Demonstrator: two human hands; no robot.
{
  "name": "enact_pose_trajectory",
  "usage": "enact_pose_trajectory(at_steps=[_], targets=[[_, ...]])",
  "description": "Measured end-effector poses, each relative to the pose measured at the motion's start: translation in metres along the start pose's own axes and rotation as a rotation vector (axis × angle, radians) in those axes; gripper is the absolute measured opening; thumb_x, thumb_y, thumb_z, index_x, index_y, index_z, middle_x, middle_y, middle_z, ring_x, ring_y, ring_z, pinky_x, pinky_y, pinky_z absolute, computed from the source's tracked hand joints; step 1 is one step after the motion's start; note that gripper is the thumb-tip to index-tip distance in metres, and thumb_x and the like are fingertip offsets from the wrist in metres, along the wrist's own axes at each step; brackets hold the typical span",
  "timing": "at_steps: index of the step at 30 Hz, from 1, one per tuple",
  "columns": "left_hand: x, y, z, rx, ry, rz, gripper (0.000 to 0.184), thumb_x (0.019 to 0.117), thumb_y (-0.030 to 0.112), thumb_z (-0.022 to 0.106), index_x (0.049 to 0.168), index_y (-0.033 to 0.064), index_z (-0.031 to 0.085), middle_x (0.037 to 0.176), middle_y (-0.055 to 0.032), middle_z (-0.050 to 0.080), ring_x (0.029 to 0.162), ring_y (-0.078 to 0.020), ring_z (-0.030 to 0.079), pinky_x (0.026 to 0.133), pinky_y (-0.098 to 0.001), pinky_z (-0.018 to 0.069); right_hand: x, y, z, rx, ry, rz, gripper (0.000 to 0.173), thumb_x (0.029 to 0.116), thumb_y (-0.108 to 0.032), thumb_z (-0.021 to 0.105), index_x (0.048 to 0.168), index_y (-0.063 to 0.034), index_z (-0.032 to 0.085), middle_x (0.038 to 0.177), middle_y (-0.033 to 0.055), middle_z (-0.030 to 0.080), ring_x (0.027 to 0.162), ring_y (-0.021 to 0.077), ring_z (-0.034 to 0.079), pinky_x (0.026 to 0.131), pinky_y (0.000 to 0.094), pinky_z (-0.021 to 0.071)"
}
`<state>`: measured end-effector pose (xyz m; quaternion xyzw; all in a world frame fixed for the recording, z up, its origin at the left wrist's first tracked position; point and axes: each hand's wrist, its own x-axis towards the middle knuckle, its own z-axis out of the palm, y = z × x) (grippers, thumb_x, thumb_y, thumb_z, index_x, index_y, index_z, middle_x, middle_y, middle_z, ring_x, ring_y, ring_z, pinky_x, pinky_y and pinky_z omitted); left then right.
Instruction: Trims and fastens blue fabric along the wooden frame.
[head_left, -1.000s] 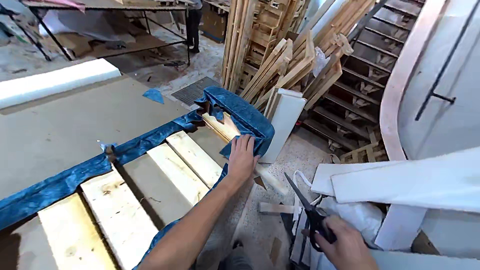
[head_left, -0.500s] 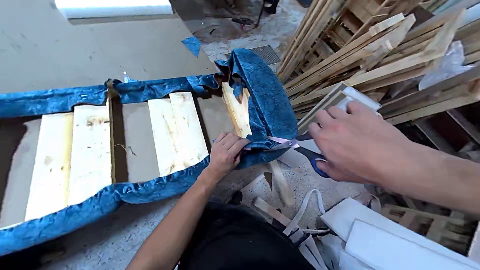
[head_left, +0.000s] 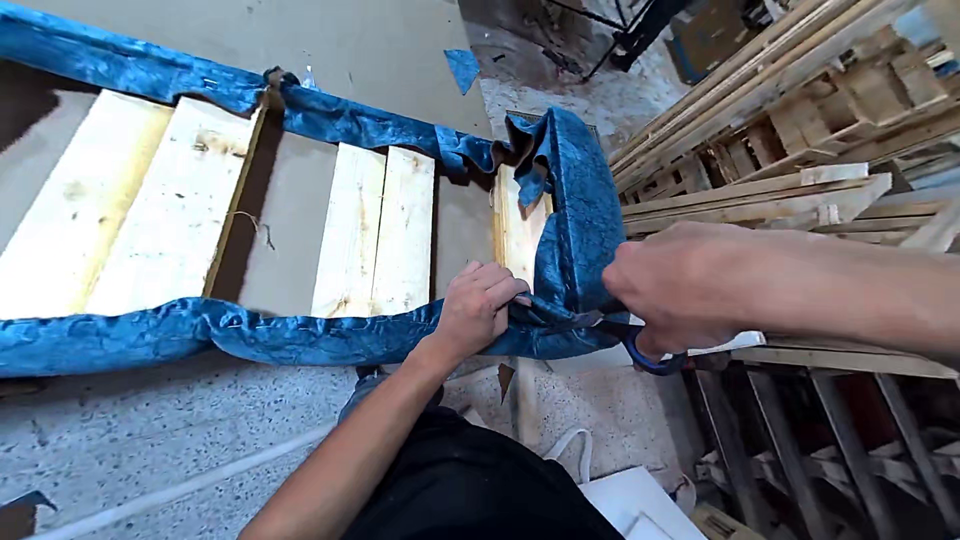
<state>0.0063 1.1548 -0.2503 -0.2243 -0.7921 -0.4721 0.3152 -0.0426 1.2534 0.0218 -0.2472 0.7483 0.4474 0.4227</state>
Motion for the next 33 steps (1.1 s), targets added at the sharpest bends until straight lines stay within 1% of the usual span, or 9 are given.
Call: enact_pose_trajectory(at_steps=[5, 7, 9, 13, 18, 22, 24, 29, 33], targets=[[0.024, 0.005, 0.0, -0.081, -0.058, 0.103, 0.021, 0.1015, 0.019, 0.058, 0.094, 0.0108, 0.076, 0.081, -0.0023, 0.069, 0.08, -0.0175, 0.064, 0.074, -0.0355, 0.049, 0.009, -0.016, 0.008, 0.007, 0.071, 0.028, 0.041, 0.0686, -0.053, 0.081, 0.076, -0.0155, 0.067, 0.068, 0.0036, 0.061, 0.064, 0.0237, 0.062, 0.057, 0.0476, 0.0475], [0.034, 0.002, 0.0, -0.084, -0.103, 0.132, 0.022, 0.1019, 0.019, 0.057, 0.096, 0.011, 0.076, 0.082, -0.0019, 0.069, 0.08, -0.0174, 0.064, 0.074, -0.0356, 0.0485, 0.009, -0.016, 0.005, 0.029, 0.055, 0.016, 0.038, 0.0718, -0.043, 0.083, 0.082, -0.011, 0.067, 0.073, 0.0069, 0.063, 0.069, 0.0262, 0.065, 0.06, 0.0473, 0.0488], [0.036, -0.006, -0.001, -0.112, -0.123, 0.039, 0.021, 0.0998, 0.014, 0.057, 0.097, 0.0097, 0.077, 0.086, -0.0032, 0.071, 0.083, -0.0186, 0.065, 0.078, -0.0376, 0.0497, 0.002, -0.006, 0.005, 0.105, 0.042, 0.006, 0.03, 0.0782, -0.031, 0.083, 0.088, -0.0072, 0.067, 0.077, 0.0104, 0.065, 0.073, 0.03, 0.066, 0.062, 0.0486, 0.0514], [0.043, -0.018, -0.005, -0.201, -0.136, -0.207, 0.02, 0.1024, 0.016, 0.058, 0.096, 0.0095, 0.076, 0.092, -0.0016, 0.075, 0.092, -0.0159, 0.069, 0.086, -0.0376, 0.0535, 0.004, 0.002, 0.006, 0.095, 0.027, 0.012, 0.024, 0.0822, -0.039, 0.078, 0.08, -0.0174, 0.067, 0.071, 0.0021, 0.062, 0.067, 0.023, 0.064, 0.058, 0.0458, 0.0512], [0.057, -0.018, -0.001, -0.271, -0.187, 0.006, 0.017, 0.1002, 0.013, 0.06, 0.097, 0.0097, 0.077, 0.088, -0.002, 0.073, 0.087, -0.0165, 0.066, 0.083, -0.0368, 0.0485, 0.032, -0.012, -0.004, 0.048, 0.013, 0.03, 0.036, 0.0698, -0.047, 0.081, 0.077, -0.0145, 0.066, 0.07, 0.0042, 0.061, 0.065, 0.0243, 0.063, 0.058, 0.0463, 0.047], [0.052, -0.024, 0.002, -0.352, -0.085, -0.081, 0.018, 0.1005, 0.011, 0.06, 0.094, 0.0063, 0.076, 0.083, -0.0029, 0.072, 0.082, -0.0153, 0.064, 0.081, -0.0351, 0.0476, 0.04, 0.0, -0.012, 0.107, -0.04, -0.008, 0.028, 0.0779, -0.037, 0.083, 0.086, -0.0151, 0.067, 0.075, 0.0044, 0.063, 0.07, 0.0253, 0.064, 0.059, 0.0482, 0.0511], [0.05, -0.024, 0.002, -0.384, -0.032, -0.124, 0.019, 0.1009, 0.011, 0.06, 0.092, 0.0058, 0.076, 0.082, -0.0026, 0.071, 0.081, -0.0137, 0.063, 0.081, -0.0339, 0.0474, 0.036, 0.001, -0.014, 0.084, -0.057, -0.003, 0.024, 0.0803, -0.036, 0.08, 0.084, -0.0153, 0.067, 0.075, 0.0046, 0.063, 0.07, 0.0252, 0.065, 0.059, 0.0479, 0.051], [0.052, -0.021, 0.004, -0.538, -0.022, -0.06, 0.021, 0.1005, 0.009, 0.058, 0.09, 0.0036, 0.076, 0.082, -0.0037, 0.072, 0.082, -0.0129, 0.063, 0.081, -0.0326, 0.048, 0.038, -0.012, -0.015, 0.074, -0.007, 0.049, 0.028, 0.0731, -0.035, 0.081, 0.079, -0.0126, 0.065, 0.072, 0.0064, 0.061, 0.067, 0.0259, 0.063, 0.056, 0.0469, 0.0468], [0.054, -0.021, 0.002, -0.708, 0.006, -0.197, 0.022, 0.1016, 0.008, 0.056, 0.089, -0.0004, 0.073, 0.084, -0.0055, 0.071, 0.083, -0.0108, 0.065, 0.081, -0.0296, 0.0546, 0.023, -0.006, -0.007, 0.198, -0.002, 0.027, 0.013, 0.0844, -0.02, 0.075, 0.084, -0.0114, 0.066, 0.076, 0.0077, 0.062, 0.072, 0.028, 0.064, 0.058, 0.0486, 0.05]])
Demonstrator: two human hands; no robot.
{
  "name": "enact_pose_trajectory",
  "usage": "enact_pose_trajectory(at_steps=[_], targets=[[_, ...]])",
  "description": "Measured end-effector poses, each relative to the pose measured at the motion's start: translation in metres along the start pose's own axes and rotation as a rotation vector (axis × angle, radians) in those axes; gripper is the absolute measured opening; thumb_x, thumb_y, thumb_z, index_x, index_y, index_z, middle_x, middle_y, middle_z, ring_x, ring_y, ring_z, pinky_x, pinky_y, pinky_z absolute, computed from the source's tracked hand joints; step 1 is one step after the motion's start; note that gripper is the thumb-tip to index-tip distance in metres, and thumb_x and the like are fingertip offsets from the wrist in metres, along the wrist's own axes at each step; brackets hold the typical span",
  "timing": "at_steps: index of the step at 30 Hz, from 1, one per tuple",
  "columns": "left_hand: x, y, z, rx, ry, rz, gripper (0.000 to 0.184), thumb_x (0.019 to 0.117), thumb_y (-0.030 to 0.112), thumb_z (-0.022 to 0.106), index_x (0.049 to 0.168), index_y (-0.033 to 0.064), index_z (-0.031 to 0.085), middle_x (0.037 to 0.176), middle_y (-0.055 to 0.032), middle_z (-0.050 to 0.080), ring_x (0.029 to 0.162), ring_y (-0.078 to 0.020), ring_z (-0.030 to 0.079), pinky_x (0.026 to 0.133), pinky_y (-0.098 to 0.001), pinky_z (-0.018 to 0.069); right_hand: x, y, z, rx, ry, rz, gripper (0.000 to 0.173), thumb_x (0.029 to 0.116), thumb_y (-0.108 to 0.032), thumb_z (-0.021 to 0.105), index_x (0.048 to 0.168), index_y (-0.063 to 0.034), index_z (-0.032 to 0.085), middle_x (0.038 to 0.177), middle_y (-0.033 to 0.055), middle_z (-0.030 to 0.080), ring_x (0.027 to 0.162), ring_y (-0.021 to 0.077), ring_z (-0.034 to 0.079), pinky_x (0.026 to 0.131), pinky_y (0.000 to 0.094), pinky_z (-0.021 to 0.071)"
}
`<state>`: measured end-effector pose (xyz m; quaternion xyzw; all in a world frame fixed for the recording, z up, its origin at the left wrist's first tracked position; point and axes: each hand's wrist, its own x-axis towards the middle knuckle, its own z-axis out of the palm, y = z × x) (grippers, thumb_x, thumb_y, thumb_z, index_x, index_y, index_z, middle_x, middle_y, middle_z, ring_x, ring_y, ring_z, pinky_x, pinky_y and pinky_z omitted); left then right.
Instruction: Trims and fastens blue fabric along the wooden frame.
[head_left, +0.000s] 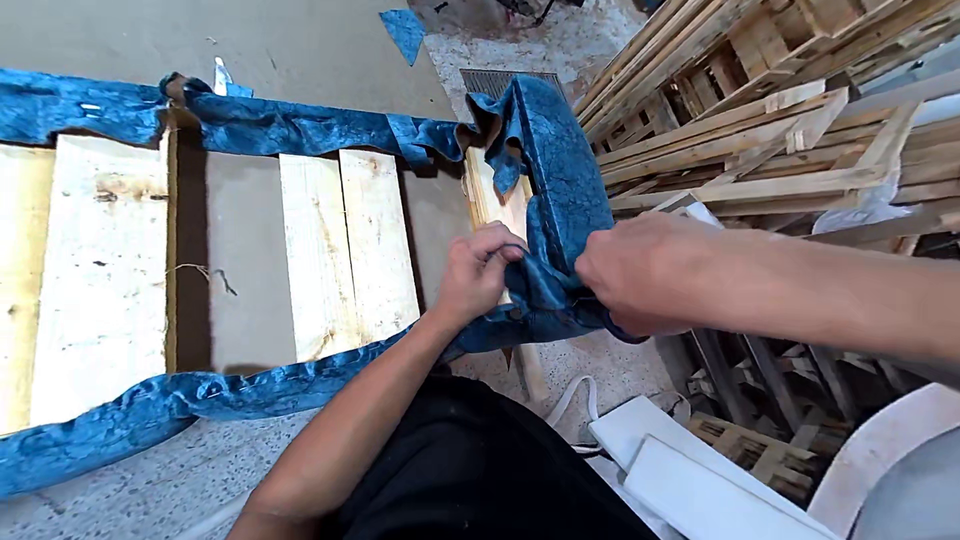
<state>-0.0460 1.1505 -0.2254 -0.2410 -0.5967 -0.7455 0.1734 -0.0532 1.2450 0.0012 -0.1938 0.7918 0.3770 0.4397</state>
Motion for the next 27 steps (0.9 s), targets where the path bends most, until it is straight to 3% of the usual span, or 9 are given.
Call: enact_pose_trajectory(at_steps=[7, 11, 12, 14, 17, 19, 21, 24, 27], targets=[[-0.006, -0.005, -0.016, -0.239, 0.1, -0.518, 0.03, 0.1082, 0.009, 0.041, 0.09, 0.0033, 0.064, 0.109, -0.0067, 0.07, 0.104, -0.0155, 0.067, 0.091, -0.0357, 0.0567, -0.063, 0.019, 0.107, 0.254, 0.387, 0.072, 0.027, 0.0775, -0.046, 0.078, 0.076, -0.0202, 0.067, 0.064, 0.0002, 0.058, 0.057, 0.0223, 0.06, 0.051, 0.0467, 0.0475], [-0.005, 0.011, -0.021, -0.35, 0.063, -0.781, 0.045, 0.1116, 0.033, 0.041, 0.075, 0.0098, 0.052, 0.06, 0.0009, 0.051, 0.051, -0.0099, 0.049, 0.049, -0.026, 0.0435, -0.064, -0.01, 0.213, 0.889, 0.363, -0.05, 0.062, 0.0753, -0.074, 0.074, 0.098, -0.0172, 0.066, 0.084, 0.0022, 0.061, 0.069, 0.0217, 0.061, 0.055, 0.0481, 0.0521], [-0.005, 0.011, -0.025, -0.17, -0.038, -0.743, 0.043, 0.1096, 0.039, 0.047, 0.08, 0.0093, 0.054, 0.058, 0.0004, 0.046, 0.048, -0.0107, 0.045, 0.047, -0.0266, 0.0399, -0.052, -0.026, 0.239, 1.062, 0.334, -0.06, 0.067, 0.0758, -0.077, 0.072, 0.101, -0.0147, 0.065, 0.086, 0.0048, 0.062, 0.072, 0.0238, 0.062, 0.058, 0.05, 0.0528], [-0.009, 0.01, -0.036, 0.326, -0.325, -0.564, 0.047, 0.096, 0.059, 0.062, 0.102, 0.0126, 0.066, 0.071, -0.0011, 0.061, 0.06, -0.0139, 0.058, 0.056, -0.0366, 0.0522, -0.023, -0.059, 0.283, 1.275, 0.362, -0.021, 0.069, 0.0765, -0.079, 0.07, 0.097, -0.0132, 0.065, 0.086, 0.0052, 0.061, 0.072, 0.0224, 0.06, 0.059, 0.0479, 0.0523], [-0.012, 0.026, -0.024, 0.825, -0.752, -0.428, 0.094, 0.07, 0.088, 0.066, 0.136, 0.0202, 0.062, 0.113, -0.0046, 0.069, 0.087, -0.0239, 0.069, 0.072, -0.0532, 0.0585, 0.009, -0.097, 0.311, 1.525, 0.337, 0.003, 0.065, 0.0799, -0.078, 0.066, 0.093, -0.0137, 0.065, 0.078, 0.0013, 0.061, 0.067, 0.0166, 0.06, 0.06, 0.0407, 0.0524], [-0.015, 0.028, -0.012, 0.988, -0.914, -0.354, 0.081, 0.0781, 0.078, 0.069, 0.132, 0.018, 0.063, 0.128, -0.0068, 0.064, 0.104, -0.0277, 0.068, 0.082, -0.0542, 0.0587, 0.024, -0.109, 0.316, 1.74, 0.25, -0.112, 0.066, 0.0815, -0.079, 0.064, 0.096, -0.0144, 0.067, 0.073, -0.0011, 0.061, 0.062, 0.0131, 0.06, 0.057, 0.0356, 0.0518], [-0.016, 0.021, -0.009, 0.93, -0.895, -0.295, 0.044, 0.0939, 0.048, 0.072, 0.114, 0.0081, 0.069, 0.12, -0.0115, 0.067, 0.114, -0.0315, 0.064, 0.096, -0.0541, 0.0535, 0.037, -0.118, 0.316, 1.987, 0.193, -0.304, 0.069, 0.0807, -0.081, 0.063, 0.098, -0.0146, 0.067, 0.073, -0.0027, 0.06, 0.062, 0.0102, 0.057, 0.057, 0.0301, 0.0499], [-0.008, 0.025, -0.009, 0.795, -0.733, -0.339, 0.022, 0.0984, 0.027, 0.07, 0.095, 0.0059, 0.067, 0.088, -0.009, 0.069, 0.085, -0.0247, 0.07, 0.079, -0.0494, 0.0585, 0.05, -0.126, 0.31, 2.194, 0.244, -0.501, 0.064, 0.0858, -0.078, 0.06, 0.096, -0.0151, 0.065, 0.076, -0.0038, 0.059, 0.065, 0.0073, 0.055, 0.06, 0.0262, 0.0484], [-0.007, 0.033, -0.002, 0.682, -0.538, -0.342, 0.009, 0.1002, 0.015, 0.065, 0.097, 0.0066, 0.068, 0.08, -0.0045, 0.069, 0.071, -0.0147, 0.068, 0.068, -0.0384, 0.0582, 0.057, -0.129, 0.311, 2.264, 0.259, -0.523, 0.058, 0.0893, -0.073, 0.06, 0.09, -0.0151, 0.065, 0.079, -0.002, 0.06, 0.067, 0.007, 0.056, 0.061, 0.0237, 0.0478]])
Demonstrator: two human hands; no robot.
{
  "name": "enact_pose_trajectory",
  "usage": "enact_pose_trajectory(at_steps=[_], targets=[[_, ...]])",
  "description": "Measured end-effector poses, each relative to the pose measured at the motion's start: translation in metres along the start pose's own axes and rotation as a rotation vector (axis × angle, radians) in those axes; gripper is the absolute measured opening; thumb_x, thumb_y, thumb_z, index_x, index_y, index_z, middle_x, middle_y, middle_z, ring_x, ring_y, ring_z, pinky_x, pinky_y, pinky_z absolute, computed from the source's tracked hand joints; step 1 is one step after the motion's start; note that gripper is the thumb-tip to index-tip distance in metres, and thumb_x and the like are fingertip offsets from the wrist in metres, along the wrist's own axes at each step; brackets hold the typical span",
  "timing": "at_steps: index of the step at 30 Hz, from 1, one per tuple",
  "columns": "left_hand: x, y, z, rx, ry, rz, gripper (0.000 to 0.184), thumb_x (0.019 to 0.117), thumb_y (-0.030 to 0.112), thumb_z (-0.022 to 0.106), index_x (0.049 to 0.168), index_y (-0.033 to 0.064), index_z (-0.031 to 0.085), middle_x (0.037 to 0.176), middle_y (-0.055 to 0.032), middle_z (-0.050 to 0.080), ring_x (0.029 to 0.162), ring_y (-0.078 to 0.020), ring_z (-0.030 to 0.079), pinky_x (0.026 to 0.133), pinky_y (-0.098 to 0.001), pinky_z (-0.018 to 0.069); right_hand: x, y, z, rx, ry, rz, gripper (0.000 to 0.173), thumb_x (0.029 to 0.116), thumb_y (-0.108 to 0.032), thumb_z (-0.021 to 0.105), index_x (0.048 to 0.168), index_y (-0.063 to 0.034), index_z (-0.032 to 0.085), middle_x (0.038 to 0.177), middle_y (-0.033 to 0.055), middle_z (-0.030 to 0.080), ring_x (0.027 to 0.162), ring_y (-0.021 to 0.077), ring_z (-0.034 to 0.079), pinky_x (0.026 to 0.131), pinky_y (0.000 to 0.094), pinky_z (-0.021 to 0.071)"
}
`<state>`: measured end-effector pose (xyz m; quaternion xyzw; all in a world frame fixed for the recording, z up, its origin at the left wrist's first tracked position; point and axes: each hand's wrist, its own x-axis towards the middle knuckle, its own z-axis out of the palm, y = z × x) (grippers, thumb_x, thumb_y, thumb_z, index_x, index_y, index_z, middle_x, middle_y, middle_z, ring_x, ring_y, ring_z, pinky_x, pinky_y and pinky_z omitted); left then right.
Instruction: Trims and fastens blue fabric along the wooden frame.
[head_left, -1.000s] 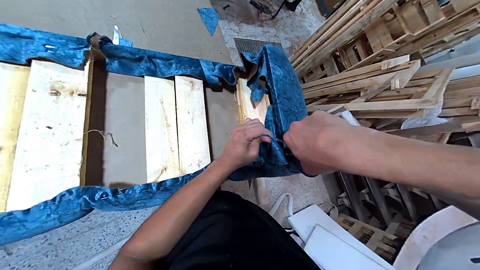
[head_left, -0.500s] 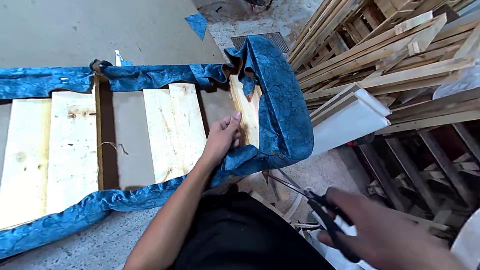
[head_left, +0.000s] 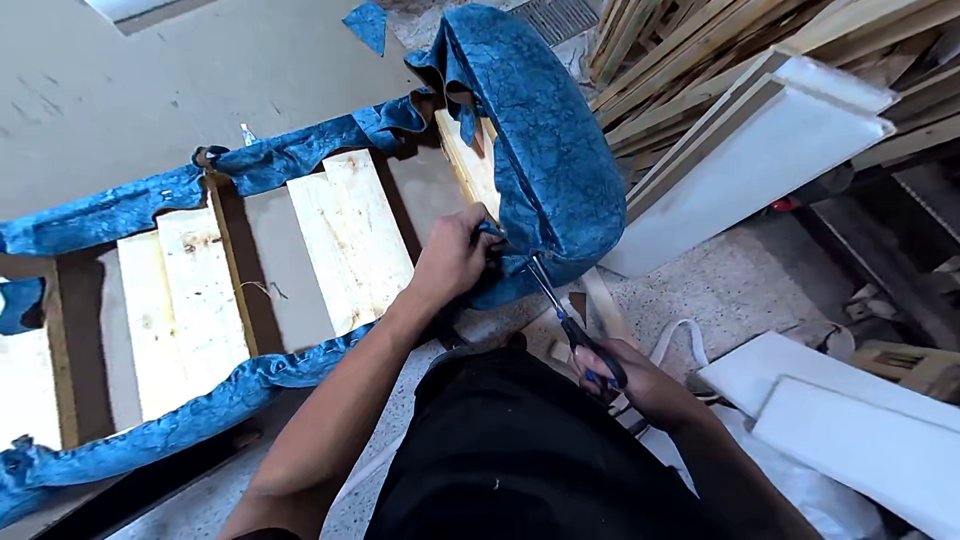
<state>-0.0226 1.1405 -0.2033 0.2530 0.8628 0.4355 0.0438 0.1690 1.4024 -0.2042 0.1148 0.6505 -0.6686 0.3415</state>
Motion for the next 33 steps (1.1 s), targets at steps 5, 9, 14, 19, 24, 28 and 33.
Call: enact_pose_trajectory(at_steps=[5, 9, 14, 19, 24, 28, 33], targets=[[0.004, 0.025, 0.003, -0.024, 0.044, -0.182, 0.016, 0.1018, 0.023, 0.064, 0.109, 0.0084, 0.066, 0.084, -0.005, 0.069, 0.073, -0.0158, 0.068, 0.069, -0.0397, 0.0569, 0.005, 0.014, -0.001, 0.013, 0.037, -0.033, 0.06, 0.0881, -0.075, 0.06, 0.091, -0.0153, 0.067, 0.078, -0.0002, 0.06, 0.07, 0.009, 0.057, 0.066, 0.025, 0.048], [0.009, 0.029, -0.009, 0.165, -0.305, -0.369, 0.057, 0.0773, 0.061, 0.083, 0.104, 0.0113, 0.073, 0.087, -0.0082, 0.071, 0.084, -0.0259, 0.07, 0.077, -0.0555, 0.0575, 0.015, 0.031, -0.001, -0.052, 0.071, -0.124, 0.062, 0.0875, -0.074, 0.062, 0.103, -0.0149, 0.066, 0.078, -0.0003, 0.058, 0.07, 0.0103, 0.055, 0.065, 0.0272, 0.0469], [0.007, 0.007, 0.003, 0.236, -0.13, -0.042, 0.01, 0.0886, 0.016, 0.075, 0.092, 0.0077, 0.071, 0.097, -0.0073, 0.07, 0.093, -0.0239, 0.069, 0.085, -0.0474, 0.0574, 0.025, 0.045, -0.004, -0.013, 0.067, -0.165, 0.061, 0.0863, -0.073, 0.065, 0.102, -0.0141, 0.064, 0.08, 0.0001, 0.059, 0.073, 0.0107, 0.056, 0.068, 0.0272, 0.0482], [0.01, 0.004, 0.026, 0.042, 0.069, -0.105, 0.015, 0.0867, -0.001, 0.063, 0.099, 0.0058, 0.067, 0.084, -0.0095, 0.072, 0.08, -0.0237, 0.072, 0.072, -0.0482, 0.0579, 0.031, 0.05, -0.002, 0.089, 0.042, -0.207, 0.059, 0.0886, -0.07, 0.064, 0.103, -0.0134, 0.062, 0.086, -0.001, 0.058, 0.075, 0.0092, 0.055, 0.068, 0.0256, 0.0475], [-0.002, -0.01, 0.044, -0.096, 0.162, -0.06, 0.019, 0.0848, -0.003, 0.06, 0.1, 0.0057, 0.068, 0.085, -0.0074, 0.072, 0.08, -0.02, 0.071, 0.074, -0.0451, 0.0584, 0.061, 0.04, 0.006, 0.111, 0.197, -0.192, 0.06, 0.0829, -0.068, 0.072, 0.106, -0.0137, 0.064, 0.081, -0.0038, 0.058, 0.069, 0.0065, 0.054, 0.064, 0.0238, 0.0479], [-0.004, -0.013, 0.042, -0.165, 0.149, -0.133, 0.017, 0.0879, -0.003, 0.062, 0.1, 0.0063, 0.069, 0.083, -0.0062, 0.071, 0.077, -0.0174, 0.07, 0.072, -0.0427, 0.0589, 0.074, 0.042, 0.006, -0.017, 0.175, -0.291, 0.062, 0.0891, -0.067, 0.066, 0.111, -0.0093, 0.06, 0.081, -0.0044, 0.055, 0.069, 0.0069, 0.052, 0.062, 0.0252, 0.0461], [-0.013, -0.002, 0.042, -0.11, 0.213, -0.252, 0.017, 0.0881, -0.004, 0.06, 0.099, 0.0058, 0.069, 0.09, -0.0085, 0.07, 0.085, -0.0207, 0.07, 0.076, -0.0446, 0.0588, 0.083, 0.035, 0.006, -0.024, 0.241, -0.254, 0.047, 0.09, -0.054, 0.074, 0.094, -0.0071, 0.065, 0.068, 0.0014, 0.057, 0.054, 0.0123, 0.054, 0.05, 0.0287, 0.0469]])
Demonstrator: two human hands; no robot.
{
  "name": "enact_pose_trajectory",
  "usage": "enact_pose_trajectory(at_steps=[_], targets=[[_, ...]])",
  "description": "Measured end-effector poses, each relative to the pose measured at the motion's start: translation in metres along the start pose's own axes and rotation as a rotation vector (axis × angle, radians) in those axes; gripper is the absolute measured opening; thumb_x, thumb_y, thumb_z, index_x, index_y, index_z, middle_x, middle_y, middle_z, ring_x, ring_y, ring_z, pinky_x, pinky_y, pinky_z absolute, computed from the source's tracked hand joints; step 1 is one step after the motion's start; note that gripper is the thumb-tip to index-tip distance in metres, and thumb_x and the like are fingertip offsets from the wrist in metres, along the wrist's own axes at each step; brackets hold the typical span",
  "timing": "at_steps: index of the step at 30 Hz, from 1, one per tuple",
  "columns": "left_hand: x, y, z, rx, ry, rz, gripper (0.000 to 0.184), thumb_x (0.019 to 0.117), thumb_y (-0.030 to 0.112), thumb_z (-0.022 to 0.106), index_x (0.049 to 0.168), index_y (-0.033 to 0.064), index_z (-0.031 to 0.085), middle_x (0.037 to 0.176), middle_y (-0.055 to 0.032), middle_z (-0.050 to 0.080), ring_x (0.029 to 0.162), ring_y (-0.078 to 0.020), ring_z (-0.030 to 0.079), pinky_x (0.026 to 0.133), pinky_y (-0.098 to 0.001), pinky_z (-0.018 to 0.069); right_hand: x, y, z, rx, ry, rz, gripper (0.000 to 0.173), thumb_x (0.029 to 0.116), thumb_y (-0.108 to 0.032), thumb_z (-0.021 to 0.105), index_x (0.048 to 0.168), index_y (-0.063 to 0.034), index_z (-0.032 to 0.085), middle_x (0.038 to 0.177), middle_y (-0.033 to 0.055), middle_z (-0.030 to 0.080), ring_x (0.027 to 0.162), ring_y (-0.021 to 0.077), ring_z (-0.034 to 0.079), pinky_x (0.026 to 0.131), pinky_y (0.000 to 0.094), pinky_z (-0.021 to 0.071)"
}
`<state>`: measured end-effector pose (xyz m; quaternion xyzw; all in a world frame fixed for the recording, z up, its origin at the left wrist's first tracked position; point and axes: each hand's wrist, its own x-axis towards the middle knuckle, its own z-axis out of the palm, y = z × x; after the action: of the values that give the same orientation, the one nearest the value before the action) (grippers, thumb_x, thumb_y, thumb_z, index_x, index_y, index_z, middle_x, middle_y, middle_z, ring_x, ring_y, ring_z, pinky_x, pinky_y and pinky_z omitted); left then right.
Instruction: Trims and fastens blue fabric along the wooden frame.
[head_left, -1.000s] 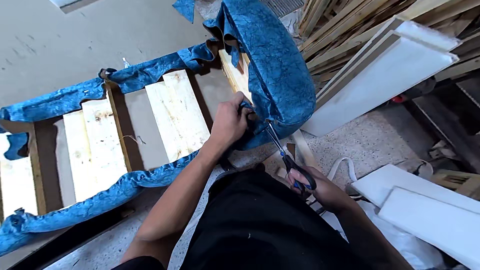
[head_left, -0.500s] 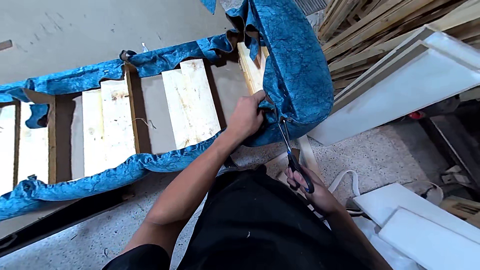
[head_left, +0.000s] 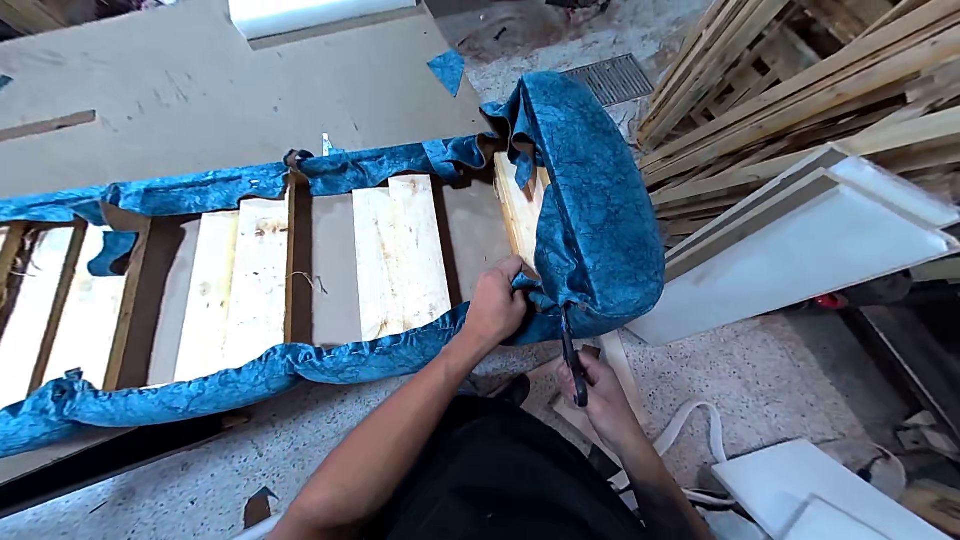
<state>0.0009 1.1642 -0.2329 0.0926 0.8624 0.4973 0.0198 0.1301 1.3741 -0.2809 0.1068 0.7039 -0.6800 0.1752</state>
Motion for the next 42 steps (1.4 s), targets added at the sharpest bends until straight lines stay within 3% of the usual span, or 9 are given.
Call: enact_pose_trajectory(at_steps=[4, 9, 16, 21, 25, 29, 35, 39, 42], targets=[[-0.003, -0.004, -0.005, -0.058, 0.085, -0.268, 0.017, 0.0915, 0.003, 0.058, 0.098, 0.0122, 0.07, 0.083, -0.0035, 0.071, 0.076, -0.0182, 0.069, 0.066, -0.0464, 0.0563, -0.005, -0.018, 0.004, 0.037, -0.003, 0.131, 0.047, 0.0921, -0.052, 0.073, 0.09, -0.0062, 0.062, 0.064, 0.0041, 0.056, 0.047, 0.0138, 0.052, 0.041, 0.0279, 0.0444], [-0.004, -0.006, -0.006, -0.216, 0.098, -0.155, 0.018, 0.0911, 0.0, 0.061, 0.1, 0.0109, 0.072, 0.087, -0.0005, 0.074, 0.08, -0.0111, 0.071, 0.072, -0.039, 0.0594, 0.0, -0.029, -0.009, 0.028, -0.081, 0.181, 0.06, 0.0874, -0.064, 0.071, 0.105, -0.0068, 0.064, 0.072, -0.0007, 0.058, 0.057, 0.0088, 0.054, 0.052, 0.0241, 0.0472], [-0.001, -0.01, -0.008, -0.36, 0.092, -0.109, 0.019, 0.0889, -0.003, 0.062, 0.098, 0.0097, 0.073, 0.086, -0.001, 0.074, 0.08, -0.0101, 0.07, 0.072, -0.0365, 0.0595, -0.076, -0.034, -0.036, -0.835, 0.135, -0.04, 0.058, 0.0808, -0.066, 0.074, 0.094, -0.0101, 0.065, 0.079, 0.0018, 0.06, 0.064, 0.0146, 0.057, 0.055, 0.0366, 0.0506], [0.016, 0.008, -0.031, -0.061, -0.142, 0.471, 0.02, 0.085, -0.004, 0.061, 0.095, 0.0066, 0.076, 0.092, -0.004, 0.074, 0.095, -0.0168, 0.068, 0.097, -0.0395, 0.0515, -0.053, -0.059, -0.011, -1.214, 0.331, -0.08, 0.066, 0.0743, -0.062, 0.076, 0.104, -0.0034, 0.07, 0.099, 0.0188, 0.067, 0.075, 0.035, 0.067, 0.059, 0.0569, 0.0548], [0.039, 0.03, -0.034, 0.14, -0.363, 0.758, 0.02, 0.0842, -0.004, 0.061, 0.094, 0.0083, 0.073, 0.091, -0.0033, 0.072, 0.098, -0.0202, 0.067, 0.105, -0.0429, 0.0446, -0.027, -0.076, -0.002, -1.307, 0.296, 0.02, 0.061, 0.0734, -0.054, 0.087, 0.105, -0.0061, 0.069, 0.098, 0.018, 0.064, 0.076, 0.0371, 0.066, 0.06, 0.058, 0.055], [0.062, 0.039, -0.034, 0.216, -0.435, 0.773, 0.02, 0.0858, -0.003, 0.06, 0.093, 0.0098, 0.074, 0.091, -0.0037, 0.073, 0.097, -0.0209, 0.068, 0.096, -0.044, 0.0499, -0.023, -0.087, -0.009, -1.313, 0.233, -0.049, 0.043, 0.0781, -0.04, 0.089, 0.095, -0.0066, 0.068, 0.085, 0.0139, 0.062, 0.07, 0.0334, 0.064, 0.056, 0.0542, 0.0539], [0.082, 0.046, -0.035, 0.15, -0.583, 0.842, 0.018, 0.0826, -0.002, 0.065, 0.092, 0.0095, 0.076, 0.087, -0.004, 0.073, 0.089, -0.0196, 0.069, 0.083, -0.0433, 0.0544, -0.013, -0.085, 0.008, -1.38, 0.301, -0.183, 0.049, 0.0736, -0.049, 0.085, 0.086, -0.0062, 0.064, 0.08, 0.0131, 0.062, 0.063, 0.0324, 0.064, 0.049, 0.0508, 0.051], [0.082, 0.045, -0.048, 0.046, -0.494, 0.758, 0.023, 0.0842, -0.004, 0.063, 0.1, 0.0069, 0.077, 0.095, -0.0059, 0.076, 0.094, -0.0175, 0.072, 0.087, -0.0409, 0.0565, -0.014, -0.076, 0.012, -1.149, 0.211, -0.196, 0.026, 0.0827, -0.028, 0.082, 0.082, -0.0082, 0.066, 0.071, 0.008, 0.061, 0.062, 0.0266, 0.063, 0.054, 0.05, 0.0546], [0.077, 0.041, -0.058, -0.041, -0.366, 0.627, 0.022, 0.0863, -0.005, 0.065, 0.101, 0.0064, 0.077, 0.094, -0.005, 0.076, 0.089, -0.0131, 0.072, 0.084, -0.0367, 0.058, -0.018, -0.069, 0.012, -1.101, 0.233, -0.123, 0.028, 0.0831, -0.037, 0.079, 0.085, -0.0106, 0.069, 0.077, 0.0058, 0.066, 0.064, 0.0239, 0.064, 0.057, 0.0494, 0.0549]])
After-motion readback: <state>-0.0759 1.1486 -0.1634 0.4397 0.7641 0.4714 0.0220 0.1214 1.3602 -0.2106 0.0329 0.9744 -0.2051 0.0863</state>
